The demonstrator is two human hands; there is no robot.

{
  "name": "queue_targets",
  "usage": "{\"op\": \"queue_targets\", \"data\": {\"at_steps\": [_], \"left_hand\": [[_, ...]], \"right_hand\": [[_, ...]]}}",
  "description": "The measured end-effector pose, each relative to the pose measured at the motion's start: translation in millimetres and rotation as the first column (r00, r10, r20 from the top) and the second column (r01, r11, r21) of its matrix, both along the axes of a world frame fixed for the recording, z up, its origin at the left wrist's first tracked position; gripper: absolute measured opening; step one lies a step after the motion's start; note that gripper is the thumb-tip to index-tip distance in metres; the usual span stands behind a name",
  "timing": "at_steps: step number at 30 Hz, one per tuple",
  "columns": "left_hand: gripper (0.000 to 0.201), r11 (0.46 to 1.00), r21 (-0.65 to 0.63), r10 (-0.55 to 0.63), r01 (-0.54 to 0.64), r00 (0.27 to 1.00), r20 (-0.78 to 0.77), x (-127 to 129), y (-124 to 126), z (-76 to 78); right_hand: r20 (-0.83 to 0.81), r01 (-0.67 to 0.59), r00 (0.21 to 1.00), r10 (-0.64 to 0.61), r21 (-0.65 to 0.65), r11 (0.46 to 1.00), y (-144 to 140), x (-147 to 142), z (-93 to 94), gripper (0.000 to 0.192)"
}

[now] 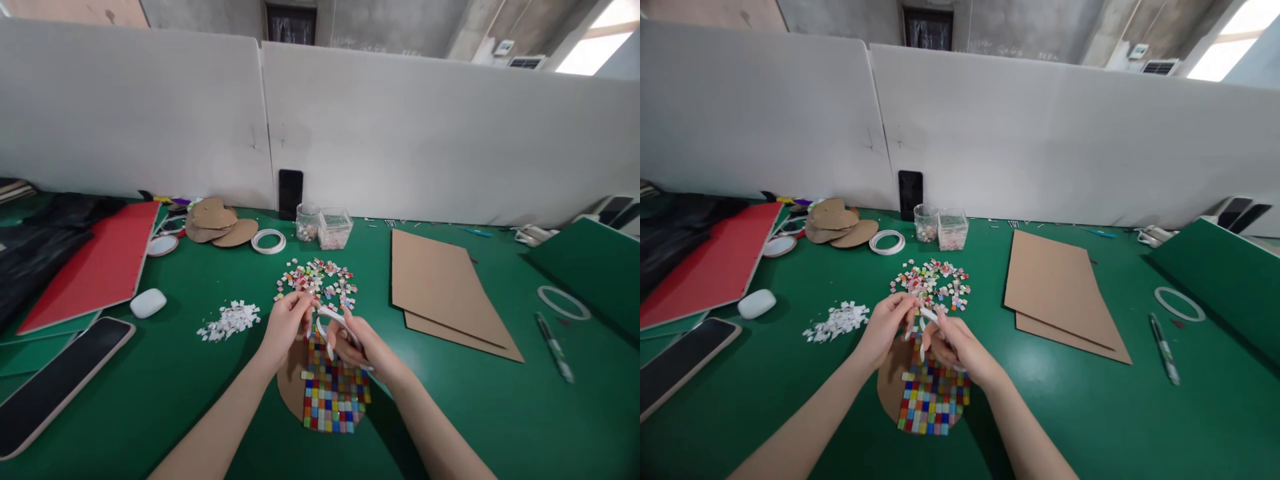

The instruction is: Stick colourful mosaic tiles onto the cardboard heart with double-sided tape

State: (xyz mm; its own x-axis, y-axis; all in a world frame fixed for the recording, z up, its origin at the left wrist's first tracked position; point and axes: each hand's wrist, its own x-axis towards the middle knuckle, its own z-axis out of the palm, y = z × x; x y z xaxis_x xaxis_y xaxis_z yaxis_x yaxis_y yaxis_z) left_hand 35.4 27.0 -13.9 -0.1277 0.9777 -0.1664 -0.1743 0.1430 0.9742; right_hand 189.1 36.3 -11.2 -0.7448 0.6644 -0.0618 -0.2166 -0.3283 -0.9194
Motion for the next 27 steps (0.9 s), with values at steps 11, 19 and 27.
{"op": "queue_targets", "data": {"at_steps": [11,19,27], "left_hand": [[0.025,0.999,0.029,-0.026,0.027,0.999,-0.032,-1.0,2.0,-6.0],[0.029,0.997,0.030,-0.068,0.068,0.998,-0.007,-1.5,3.3,-9.8],[0.030,0.998,0.010,-0.062,0.062,0.998,0.012,-2.3,2.1,-7.0]], "right_hand": [[0.095,0.041,0.994,-0.049,0.087,0.995,6.0,3.1,3.0,0.045],[0.178,0.046,0.981,-0.073,0.151,0.987,6.8,4.9,5.0,0.046],[0.226,0.030,0.971,-0.074,0.194,0.981,7.9,4.0,2.8,0.047]]}}
